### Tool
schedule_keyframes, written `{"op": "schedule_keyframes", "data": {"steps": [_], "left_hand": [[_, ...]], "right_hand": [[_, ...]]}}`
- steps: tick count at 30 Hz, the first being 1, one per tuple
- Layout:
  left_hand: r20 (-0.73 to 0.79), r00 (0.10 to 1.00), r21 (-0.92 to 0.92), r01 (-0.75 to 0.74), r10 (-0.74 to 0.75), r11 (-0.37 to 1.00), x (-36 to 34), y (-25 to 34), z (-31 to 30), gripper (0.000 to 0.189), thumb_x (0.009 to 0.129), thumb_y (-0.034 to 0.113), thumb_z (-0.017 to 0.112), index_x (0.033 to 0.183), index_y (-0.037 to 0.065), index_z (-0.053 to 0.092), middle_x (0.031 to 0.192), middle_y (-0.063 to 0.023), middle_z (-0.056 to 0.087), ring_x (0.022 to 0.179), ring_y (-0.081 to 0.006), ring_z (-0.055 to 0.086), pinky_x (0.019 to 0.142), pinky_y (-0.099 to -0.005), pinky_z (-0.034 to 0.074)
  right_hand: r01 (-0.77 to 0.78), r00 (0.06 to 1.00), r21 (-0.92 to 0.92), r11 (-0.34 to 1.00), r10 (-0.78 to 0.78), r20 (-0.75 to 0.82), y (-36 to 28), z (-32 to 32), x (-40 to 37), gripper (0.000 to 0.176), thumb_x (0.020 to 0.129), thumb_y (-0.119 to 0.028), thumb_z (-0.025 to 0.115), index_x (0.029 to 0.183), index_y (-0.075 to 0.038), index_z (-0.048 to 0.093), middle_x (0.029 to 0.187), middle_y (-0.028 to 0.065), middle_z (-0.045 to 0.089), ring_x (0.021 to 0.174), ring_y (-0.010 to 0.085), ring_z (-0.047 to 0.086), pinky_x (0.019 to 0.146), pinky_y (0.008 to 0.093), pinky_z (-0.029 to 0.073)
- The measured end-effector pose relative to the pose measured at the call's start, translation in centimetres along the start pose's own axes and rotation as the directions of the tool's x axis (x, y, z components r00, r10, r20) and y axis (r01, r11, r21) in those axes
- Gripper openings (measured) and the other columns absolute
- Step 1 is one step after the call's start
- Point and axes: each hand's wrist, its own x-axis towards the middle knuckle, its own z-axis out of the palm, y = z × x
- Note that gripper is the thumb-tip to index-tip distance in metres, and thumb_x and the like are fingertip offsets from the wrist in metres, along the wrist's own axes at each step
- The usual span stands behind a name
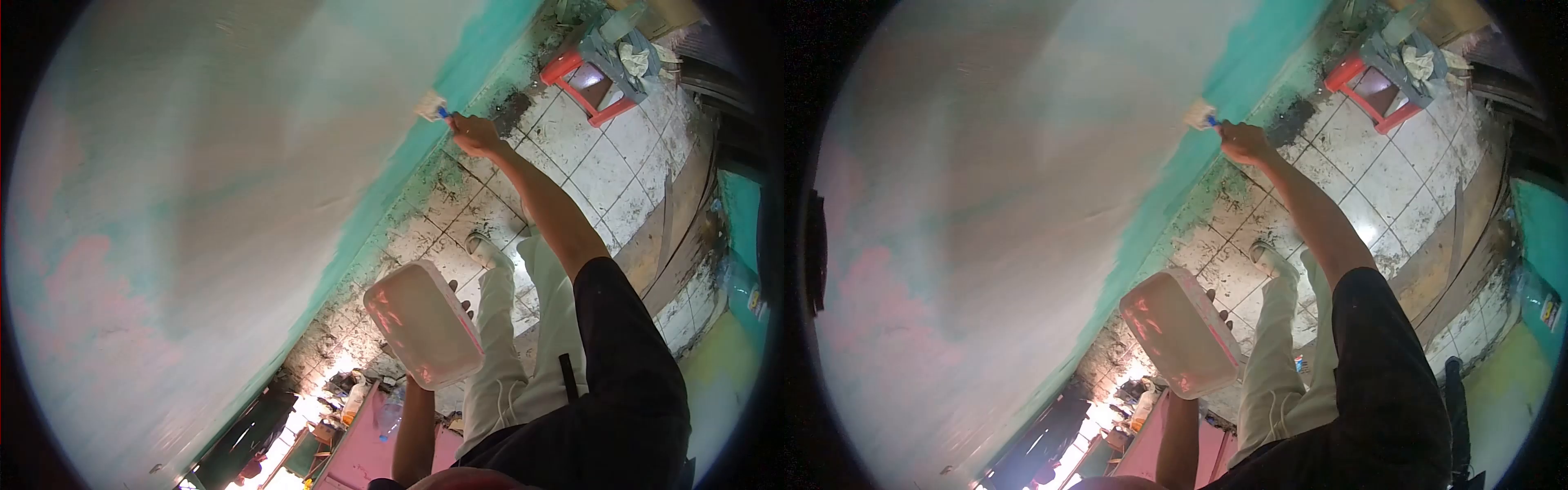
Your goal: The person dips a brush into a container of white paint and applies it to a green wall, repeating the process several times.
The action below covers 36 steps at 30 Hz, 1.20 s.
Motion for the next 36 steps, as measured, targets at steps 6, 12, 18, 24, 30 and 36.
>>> {"op": "schedule_keyframes", "data": {"steps": [6, 12, 18, 24, 30, 36], "left_hand": [[-0.077, 0.996, 0.002, 0.034, -0.034, 0.999, 0.4, -0.7, 0.4, 0.062, 0.104, 0.043, 0.044, 0.155, 0.011, 0.030, 0.152, -0.0127, 0.043, 0.116, -0.0268, 0.060, 0.098, -0.0439, 0.053], [0.172, 0.984, -0.129, 0.071, -0.048, 0.989, 0.8, -1.0, 0.4, 0.062, 0.105, 0.042, 0.040, 0.156, 0.008, 0.027, 0.156, -0.0128, 0.038, 0.135, -0.0261, 0.047, 0.113, -0.0435, 0.042], [-0.017, 0.994, 0.083, -0.107, 0.109, 0.991, 1.9, -1.9, 1.8, 0.065, 0.104, 0.046, 0.039, 0.157, 0.009, 0.025, 0.157, -0.0123, 0.036, 0.131, -0.0288, 0.050, 0.112, -0.0441, 0.042], [0.085, 0.996, -0.001, 0.011, -0.011, 1.000, 1.7, -1.6, -0.1, 0.066, 0.104, 0.047, 0.040, 0.157, 0.011, 0.023, 0.159, -0.0132, 0.032, 0.134, -0.0285, 0.047, 0.114, -0.0455, 0.040], [-0.122, 0.989, 0.104, -0.072, 0.084, 0.992, 1.7, -1.4, 2.1, 0.068, 0.100, 0.047, 0.048, 0.153, 0.009, 0.031, 0.145, -0.0110, 0.048, 0.119, -0.0250, 0.057, 0.105, -0.0441, 0.047], [0.157, 0.987, -0.038, -0.031, 0.037, 0.999, 2.0, -0.7, 0.2, 0.061, 0.104, 0.043, 0.041, 0.153, 0.008, 0.032, 0.149, -0.0113, 0.046, 0.122, -0.0272, 0.056, 0.106, -0.0432, 0.047]], "right_hand": [[0.163, 0.967, 0.071, 0.984, -0.145, -0.208, -5.7, -6.9, -2.2, 0.042, 0.106, -0.030, 0.042, 0.084, -0.001, 0.062, 0.067, 0.0198, 0.062, 0.061, 0.0390, 0.063, 0.058, 0.0491, 0.050], [0.391, 0.881, 0.260, 0.883, -0.278, -0.382, -11.2, -10.9, -8.4, 0.040, 0.108, -0.036, 0.039, 0.094, -0.003, 0.059, 0.059, 0.0144, 0.056, 0.053, 0.0329, 0.057, 0.053, 0.0459, 0.046], [0.024, 1.000, 0.227, 0.974, -0.022, -0.011, -2.9, -2.7, -0.9, 0.052, 0.110, -0.041, 0.028, 0.117, -0.002, 0.060, 0.068, 0.0138, 0.060, 0.063, 0.0274, 0.061, 0.054, 0.0446, 0.049], [0.284, 0.958, -0.242, 0.928, -0.263, 0.115, -0.7, -4.1, -0.1, 0.040, 0.105, -0.028, 0.039, 0.093, 0.002, 0.064, 0.085, 0.0231, 0.066, 0.074, 0.0375, 0.065, 0.067, 0.0494, 0.052], [0.314, 0.921, 0.132, 0.940, -0.267, -0.284, -13.0, -14.0, -8.8, 0.031, 0.104, -0.027, 0.047, 0.096, 0.000, 0.060, 0.052, 0.0142, 0.053, 0.048, 0.0374, 0.056, 0.052, 0.0494, 0.045], [0.231, 0.970, 0.174, 0.957, -0.213, -0.115, -6.5, -5.3, -3.8, 0.051, 0.108, -0.040, 0.025, 0.096, -0.005, 0.059, 0.056, 0.0085, 0.055, 0.049, 0.0305, 0.057, 0.049, 0.0450, 0.045]]}}
